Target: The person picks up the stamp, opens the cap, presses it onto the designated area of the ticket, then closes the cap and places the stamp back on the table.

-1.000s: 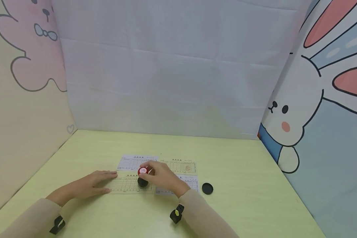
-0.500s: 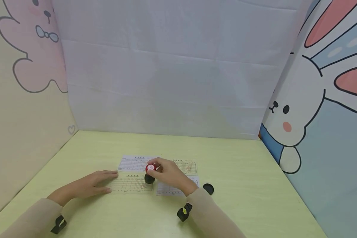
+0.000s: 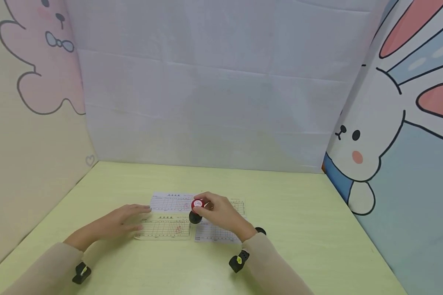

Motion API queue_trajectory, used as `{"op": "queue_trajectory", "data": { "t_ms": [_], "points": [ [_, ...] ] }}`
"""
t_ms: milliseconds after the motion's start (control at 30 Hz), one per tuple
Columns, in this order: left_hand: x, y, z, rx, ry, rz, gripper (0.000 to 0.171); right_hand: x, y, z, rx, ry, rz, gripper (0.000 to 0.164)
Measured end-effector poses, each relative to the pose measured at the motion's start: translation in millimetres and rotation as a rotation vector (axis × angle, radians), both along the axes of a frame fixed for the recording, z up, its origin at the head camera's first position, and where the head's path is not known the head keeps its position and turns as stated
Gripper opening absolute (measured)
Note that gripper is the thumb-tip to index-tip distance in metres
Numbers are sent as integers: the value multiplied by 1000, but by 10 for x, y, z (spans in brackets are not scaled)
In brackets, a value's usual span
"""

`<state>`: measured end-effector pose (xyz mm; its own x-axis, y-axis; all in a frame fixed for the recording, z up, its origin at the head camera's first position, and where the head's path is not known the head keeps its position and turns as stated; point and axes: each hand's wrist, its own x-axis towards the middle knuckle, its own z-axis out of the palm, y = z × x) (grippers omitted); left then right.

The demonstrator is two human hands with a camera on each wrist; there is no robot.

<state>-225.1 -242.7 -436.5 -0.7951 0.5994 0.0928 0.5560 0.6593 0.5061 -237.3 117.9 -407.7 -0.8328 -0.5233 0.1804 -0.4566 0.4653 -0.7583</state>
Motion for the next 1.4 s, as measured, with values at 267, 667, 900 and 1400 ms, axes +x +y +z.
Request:
{"op": "queue_trajectory", "data": {
  "t_ms": [267,667,900,1400],
  "points": [
    [-2,263,54,23,6,4,49,12,134,13,7,0,-9,38],
    [-68,774,38,-32,71,-50,49,61,374,43,-30,22,-23,36],
    [-77,1077,7,-68,71,-52,46,87,491,55,-10,41,-48,32],
    [-51,1444,-58,-160,70,-64,62,153,772,57,41,62,-66,36]
  ]
}}
